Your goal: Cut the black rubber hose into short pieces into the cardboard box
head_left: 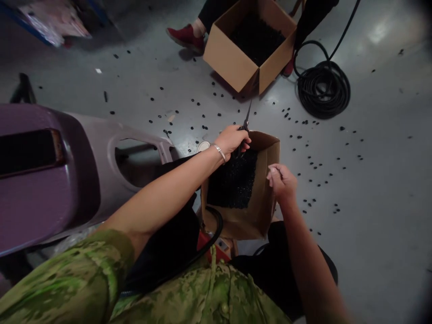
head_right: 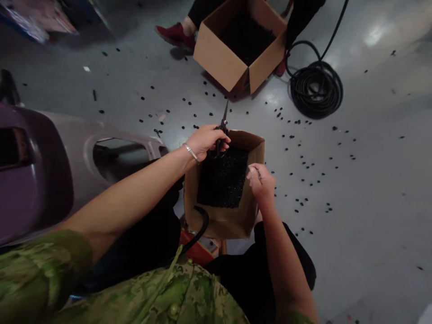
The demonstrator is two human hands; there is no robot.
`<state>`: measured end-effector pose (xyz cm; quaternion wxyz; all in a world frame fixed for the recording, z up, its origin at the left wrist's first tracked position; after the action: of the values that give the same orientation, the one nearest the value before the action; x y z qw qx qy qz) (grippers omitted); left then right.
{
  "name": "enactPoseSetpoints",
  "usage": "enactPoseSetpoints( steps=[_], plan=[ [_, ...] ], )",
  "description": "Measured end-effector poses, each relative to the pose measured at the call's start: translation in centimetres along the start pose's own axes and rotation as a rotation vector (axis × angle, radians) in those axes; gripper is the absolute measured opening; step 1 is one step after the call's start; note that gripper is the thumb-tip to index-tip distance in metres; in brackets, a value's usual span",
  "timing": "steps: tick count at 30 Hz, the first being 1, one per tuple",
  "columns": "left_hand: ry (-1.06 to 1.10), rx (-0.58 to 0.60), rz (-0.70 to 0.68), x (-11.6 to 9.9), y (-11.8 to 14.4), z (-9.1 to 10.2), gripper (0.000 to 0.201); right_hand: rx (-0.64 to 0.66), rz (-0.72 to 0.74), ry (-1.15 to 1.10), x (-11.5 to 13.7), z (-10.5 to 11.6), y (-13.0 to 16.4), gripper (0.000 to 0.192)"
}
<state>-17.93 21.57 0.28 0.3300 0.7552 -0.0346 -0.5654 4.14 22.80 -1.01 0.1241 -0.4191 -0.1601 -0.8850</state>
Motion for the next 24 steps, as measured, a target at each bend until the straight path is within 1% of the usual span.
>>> enactPoseSetpoints(
  steps=[4, 6, 7, 9, 12, 14, 15, 17, 21, 24],
  plan=[
    [-0.001, 0.019, -0.015, -0.2, -0.2, 0.0, 0.017, -0.080, -0.014, 0.247, -0.6, 2.7, 0.3, 0.030],
    [0.004, 0.024, -0.029, -0.3, -0.3, -0.2, 0.016, -0.097, -0.047, 0.291, -1.1, 3.5, 0.3, 0.029],
    [0.011, 0.032, -0.040, -0.3, -0.2, -0.5, 0.015, -0.091, -0.059, 0.275, -1.3, 3.5, 0.2, 0.028],
    [0.024, 0.062, -0.064, -0.2, -0.1, -1.4, 0.015, -0.048, -0.041, 0.185, -1.1, 2.8, -0.1, 0.031],
    [0.029, 0.109, -0.123, 0.6, 0.4, -3.5, 0.018, 0.053, 0.094, 0.057, 0.7, 0.4, -0.5, 0.047],
    [0.007, 0.107, -0.204, 1.0, 0.8, -4.6, 0.021, 0.136, 0.167, 0.054, 2.0, -1.2, -0.5, 0.058],
    [-0.012, 0.098, -0.256, 1.1, 1.0, -4.9, 0.021, 0.148, 0.190, 0.064, 2.5, -1.7, -0.5, 0.062],
    [-0.044, 0.091, -0.319, 1.2, 1.5, -5.4, 0.023, 0.113, 0.208, 0.110, 3.3, -2.0, -0.5, 0.066],
    [-0.029, 0.142, -0.364, 0.9, 2.2, -5.6, 0.024, -0.048, 0.240, 0.216, 4.0, -1.0, -0.8, 0.063],
    [-0.033, 0.221, -0.404, 0.6, 2.8, -6.0, 0.026, -0.074, 0.246, 0.144, 3.9, -0.7, -1.3, 0.066]
  ],
)
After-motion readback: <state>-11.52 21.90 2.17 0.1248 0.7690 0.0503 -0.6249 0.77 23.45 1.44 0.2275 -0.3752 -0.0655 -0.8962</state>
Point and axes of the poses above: each hand's wrist, its own y-axis away from the middle knuckle, its own z-axis out of the back of the hand, x = y × z, the point moved 4 cm from there along -y, towards the middle knuckle, and after that the axes turned 6 degrees about -z, right-handed, at the moved point
